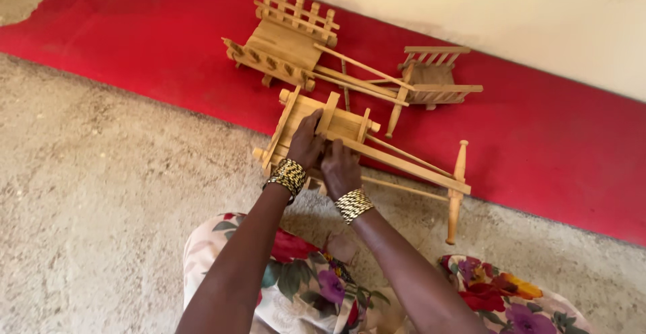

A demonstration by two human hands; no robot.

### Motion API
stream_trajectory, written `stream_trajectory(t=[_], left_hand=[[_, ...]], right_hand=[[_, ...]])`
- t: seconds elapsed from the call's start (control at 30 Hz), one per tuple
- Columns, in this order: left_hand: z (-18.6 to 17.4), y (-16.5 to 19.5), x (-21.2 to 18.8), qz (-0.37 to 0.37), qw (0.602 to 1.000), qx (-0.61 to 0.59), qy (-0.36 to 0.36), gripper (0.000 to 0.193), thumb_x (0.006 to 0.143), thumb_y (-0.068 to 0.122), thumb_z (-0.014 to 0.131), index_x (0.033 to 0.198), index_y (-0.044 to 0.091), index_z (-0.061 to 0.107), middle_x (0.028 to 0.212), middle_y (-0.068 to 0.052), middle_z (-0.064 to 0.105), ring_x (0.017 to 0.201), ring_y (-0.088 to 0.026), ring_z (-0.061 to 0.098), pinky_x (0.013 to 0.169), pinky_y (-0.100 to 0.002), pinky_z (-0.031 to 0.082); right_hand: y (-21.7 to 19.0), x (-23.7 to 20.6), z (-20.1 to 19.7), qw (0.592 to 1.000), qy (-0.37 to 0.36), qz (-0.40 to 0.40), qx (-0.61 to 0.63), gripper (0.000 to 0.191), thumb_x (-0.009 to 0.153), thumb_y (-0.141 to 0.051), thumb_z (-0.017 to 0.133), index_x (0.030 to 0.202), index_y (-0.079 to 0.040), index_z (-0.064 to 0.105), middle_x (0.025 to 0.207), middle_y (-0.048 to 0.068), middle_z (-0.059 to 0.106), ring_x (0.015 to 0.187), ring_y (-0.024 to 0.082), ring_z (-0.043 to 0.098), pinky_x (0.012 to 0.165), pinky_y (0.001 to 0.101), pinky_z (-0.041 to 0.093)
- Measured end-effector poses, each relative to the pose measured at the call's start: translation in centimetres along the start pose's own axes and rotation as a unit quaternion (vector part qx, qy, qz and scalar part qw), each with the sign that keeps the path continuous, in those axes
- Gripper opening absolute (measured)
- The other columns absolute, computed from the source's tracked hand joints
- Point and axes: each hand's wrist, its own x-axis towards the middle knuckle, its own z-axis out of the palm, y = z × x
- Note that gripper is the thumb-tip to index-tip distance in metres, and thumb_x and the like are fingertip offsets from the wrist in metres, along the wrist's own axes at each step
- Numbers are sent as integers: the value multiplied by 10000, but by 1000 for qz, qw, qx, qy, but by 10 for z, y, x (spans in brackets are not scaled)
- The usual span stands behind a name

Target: The person sits on the floor and sands a small wooden toy cart model, rubbing a sanding block along its slats, axles and handles. They turn the toy over and reposition it to sand different sides, then hold it upright to sand the wheel axle and other parts by hand.

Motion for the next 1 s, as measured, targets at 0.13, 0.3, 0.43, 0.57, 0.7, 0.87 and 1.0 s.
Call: stream_trajectory(t=[0.13,0.3,0.43,0.57,0.7,0.87,1.0], left_hand=[[0,1,1,4,1000,-23,-6,581,941,41,570,1504,46,423,1474,-201,508,1355,-361,518,1158,-406,419],[-1,6,-1,-13,1000,-19,6,545,909,37,599,1446,76,515,1475,-167,545,1355,-340,534,1145,-398,434],[-2,4,3,-28,999,-17,3,538,913,70,626,1441,97,526,1465,-143,557,1351,-322,539,1133,-394,438],[-2,1,5,-4,1000,-8,3,565,910,83,646,1458,102,510,1465,-146,554,1352,-324,541,1135,-397,440],[-1,3,6,9,1000,20,3,567,912,78,661,1457,106,508,1466,-151,554,1350,-337,529,1129,-410,431],[-5,6,4,-3,1000,-2,5,555,925,82,658,1460,105,510,1456,-144,563,1343,-323,550,1121,-398,452],[-8,6,5,-24,1000,-4,-11,569,901,80,668,1450,102,520,1444,-145,567,1323,-323,557,1098,-397,463]], right_hand=[[-2,2,-1,982,146,-87,-81,591,768,-85,732,1298,149,619,1237,245,577,1102,329,602,915,415,573],[-6,3,-16,991,55,-92,-76,473,779,-101,751,1185,119,646,1110,215,586,1048,350,569,824,473,557],[-9,4,-19,998,35,-45,3,485,731,-45,730,1181,120,655,1094,189,596,1017,327,566,863,431,567],[-1,-25,-30,989,30,-140,38,181,912,-5,675,1079,64,680,1119,156,591,1034,283,590,898,398,573],[1,-51,-39,978,31,-199,60,218,875,-27,680,1064,82,686,1078,157,596,1022,309,603,858,400,572],[-10,-17,-24,985,126,-116,37,207,861,-19,660,1038,83,694,1085,181,606,1002,334,592,817,418,558],[-13,-11,-17,987,112,-74,92,154,875,-28,641,987,76,664,1078,174,597,1010,321,598,862,408,564]])
